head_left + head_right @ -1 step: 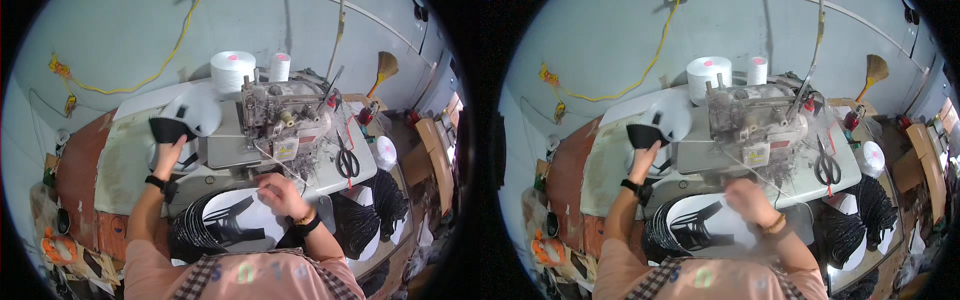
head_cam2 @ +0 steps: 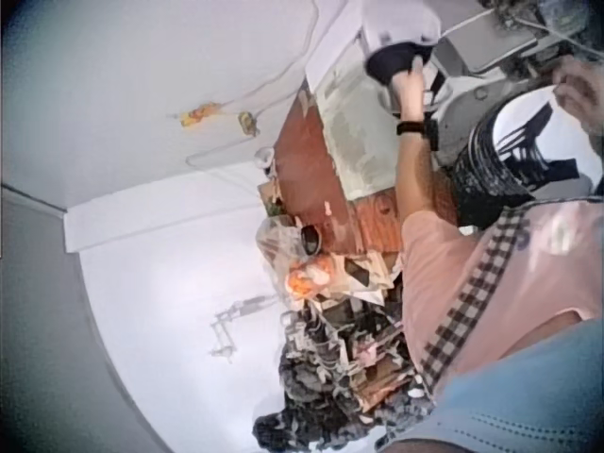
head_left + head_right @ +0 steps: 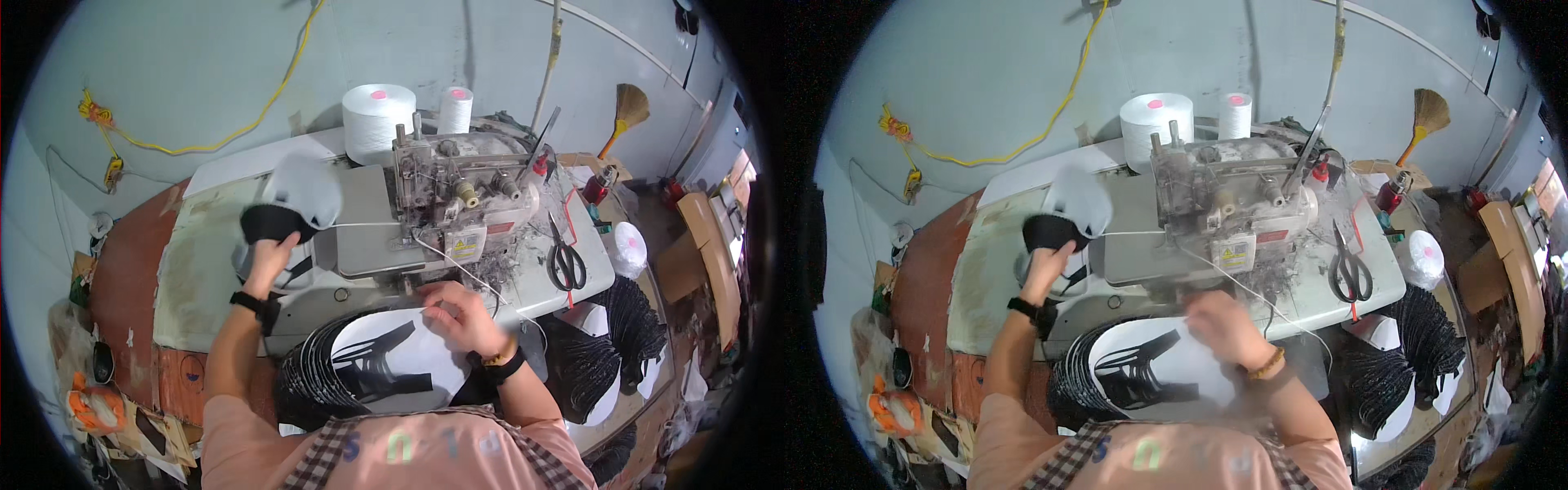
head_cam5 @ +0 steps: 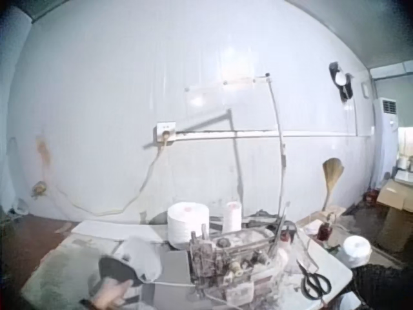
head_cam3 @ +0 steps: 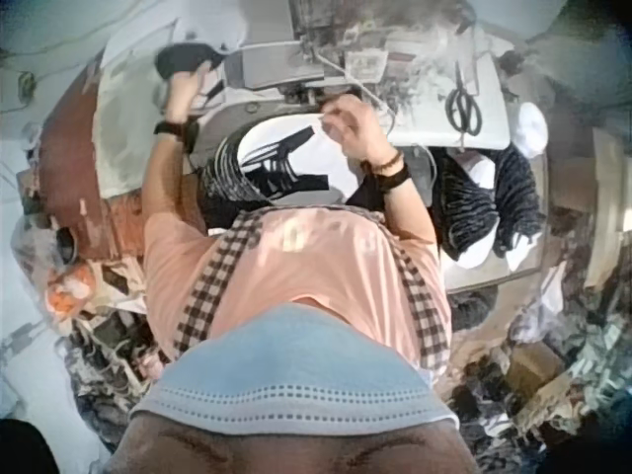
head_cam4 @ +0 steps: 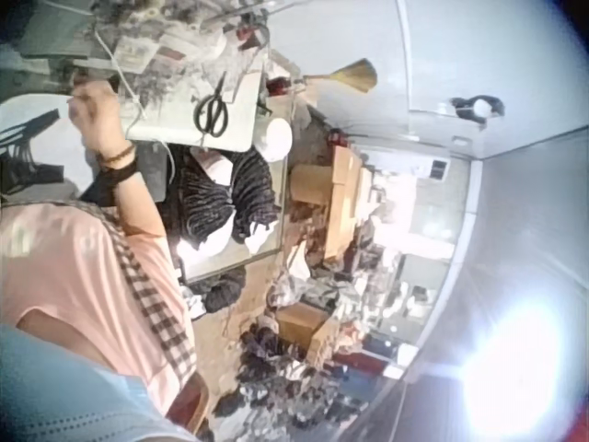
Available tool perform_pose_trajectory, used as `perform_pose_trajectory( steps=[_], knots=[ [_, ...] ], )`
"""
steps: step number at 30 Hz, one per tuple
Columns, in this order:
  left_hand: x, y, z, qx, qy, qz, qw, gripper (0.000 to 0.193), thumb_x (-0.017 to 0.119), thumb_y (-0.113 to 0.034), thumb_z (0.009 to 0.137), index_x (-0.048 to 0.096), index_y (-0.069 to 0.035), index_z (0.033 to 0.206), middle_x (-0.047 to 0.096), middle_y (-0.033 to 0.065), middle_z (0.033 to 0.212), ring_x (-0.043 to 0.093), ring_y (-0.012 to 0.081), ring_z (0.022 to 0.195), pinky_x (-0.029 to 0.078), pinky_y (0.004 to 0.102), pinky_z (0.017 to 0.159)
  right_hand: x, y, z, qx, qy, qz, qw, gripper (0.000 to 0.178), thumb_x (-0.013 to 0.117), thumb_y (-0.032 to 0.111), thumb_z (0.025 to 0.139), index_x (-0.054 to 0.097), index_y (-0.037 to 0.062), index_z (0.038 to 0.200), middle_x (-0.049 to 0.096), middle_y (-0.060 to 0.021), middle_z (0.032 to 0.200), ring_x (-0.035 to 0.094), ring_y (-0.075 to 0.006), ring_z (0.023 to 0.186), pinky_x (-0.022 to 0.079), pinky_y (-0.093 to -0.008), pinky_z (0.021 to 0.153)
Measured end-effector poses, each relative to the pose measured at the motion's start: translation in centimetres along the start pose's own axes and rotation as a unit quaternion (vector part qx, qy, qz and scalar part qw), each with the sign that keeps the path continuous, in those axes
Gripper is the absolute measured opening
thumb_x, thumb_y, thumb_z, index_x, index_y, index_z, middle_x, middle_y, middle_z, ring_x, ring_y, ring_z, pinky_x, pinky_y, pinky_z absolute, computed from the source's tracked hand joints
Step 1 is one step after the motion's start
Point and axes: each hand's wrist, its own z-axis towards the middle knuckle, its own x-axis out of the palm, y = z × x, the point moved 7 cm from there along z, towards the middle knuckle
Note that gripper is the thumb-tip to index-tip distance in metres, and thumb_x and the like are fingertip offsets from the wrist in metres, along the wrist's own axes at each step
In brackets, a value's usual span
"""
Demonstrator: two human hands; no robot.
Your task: Stitch together components of a shoe using an industrial sewing machine.
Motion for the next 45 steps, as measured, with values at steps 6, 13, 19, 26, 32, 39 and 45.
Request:
perform_pose_trajectory(
  steps=[6,13,19,26,32,39,45],
  knots=[
    [-4.6,-3.1,-6.9,0.397,-0.218,0.339,0.824,0.043,0.074,-0.02,0.08,0.063,-0.002,0.118,0.061,0.0196,0.124,0.056,0.0406,0.112,0.042,0.0501,0.099,0.3,-1.4,-0.2,0.101,0.043,0.088,0.99,0.009,0.068,0.002,0.088,0.065,-0.0003,0.097,0.07,-0.011,0.103,0.065,-0.0163,0.085,0.051,-0.029,0.078],
    [-2.6,-8.2,-9.9,0.382,0.048,-0.029,0.923,0.045,0.05,-0.024,0.097,0.049,-0.009,0.14,0.047,0.0112,0.149,0.046,0.0262,0.133,0.029,0.0464,0.114,0.2,-1.3,-0.3,0.108,0.007,0.073,0.991,0.011,0.068,0.006,0.087,0.066,0.0022,0.097,0.069,-0.0073,0.095,0.063,-0.016,0.077,0.049,-0.0263,0.059],
    [-2.7,-8.5,-10.6,0.493,-0.096,0.289,0.815,0.048,0.066,-0.016,0.084,0.056,-0.011,0.13,0.056,0.0137,0.134,0.05,0.0346,0.124,0.034,0.0475,0.109,0.0,-1.3,-0.6,0.059,-0.006,0.06,0.996,0.01,0.068,0.005,0.087,0.066,0.0021,0.097,0.069,-0.0064,0.087,0.062,-0.0149,0.074,0.049,-0.0262,0.061],
    [-4.2,-3.5,-8.4,0.097,0.009,0.416,0.904,0.038,0.061,-0.041,0.091,0.074,-0.006,0.085,0.069,0.0198,0.078,0.067,0.0408,0.076,0.053,0.0462,0.071,-5.0,-1.6,-0.5,0.143,-0.143,0.228,0.952,0.004,0.063,0.0,0.092,0.061,0.0028,0.095,0.064,0.0009,0.08,0.058,-0.0047,0.069,0.047,-0.0194,0.06],
    [0.9,-11.4,-14.7,0.291,0.235,-0.174,0.911,0.045,0.064,-0.006,0.085,0.055,0.004,0.128,0.062,0.013,0.124,0.061,0.0223,0.111,0.047,0.0352,0.095,-1.9,-1.2,3.7,0.197,-0.13,0.371,0.898,0.015,0.062,0.002,0.092,0.058,0.0066,0.106,0.051,0.0096,0.072,0.041,0.0007,0.061,0.029,-0.0177,0.053],
    [3.9,-13.7,-11.5,0.084,0.322,-0.491,0.805,0.028,0.05,-0.025,0.104,0.063,-0.002,0.109,0.066,0.0136,0.121,0.061,0.0248,0.115,0.046,0.0376,0.1,1.8,-1.9,3.0,0.231,-0.146,0.376,0.885,0.025,0.057,0.004,0.097,0.064,0.001,0.12,0.064,0.0043,0.088,0.053,-0.0016,0.074,0.04,-0.0158,0.066],
    [4.2,-12.2,-4.4,0.012,0.199,-0.594,0.779,0.031,0.057,-0.037,0.1,0.063,-0.007,0.094,0.07,0.0106,0.094,0.065,0.0239,0.099,0.051,0.0375,0.093,4.2,-1.2,2.7,0.233,-0.099,0.371,0.893,0.028,0.057,0.01,0.1,0.065,0.0027,0.125,0.067,0.003,0.085,0.057,-0.0023,0.074,0.045,-0.0177,0.066]
  ],
)
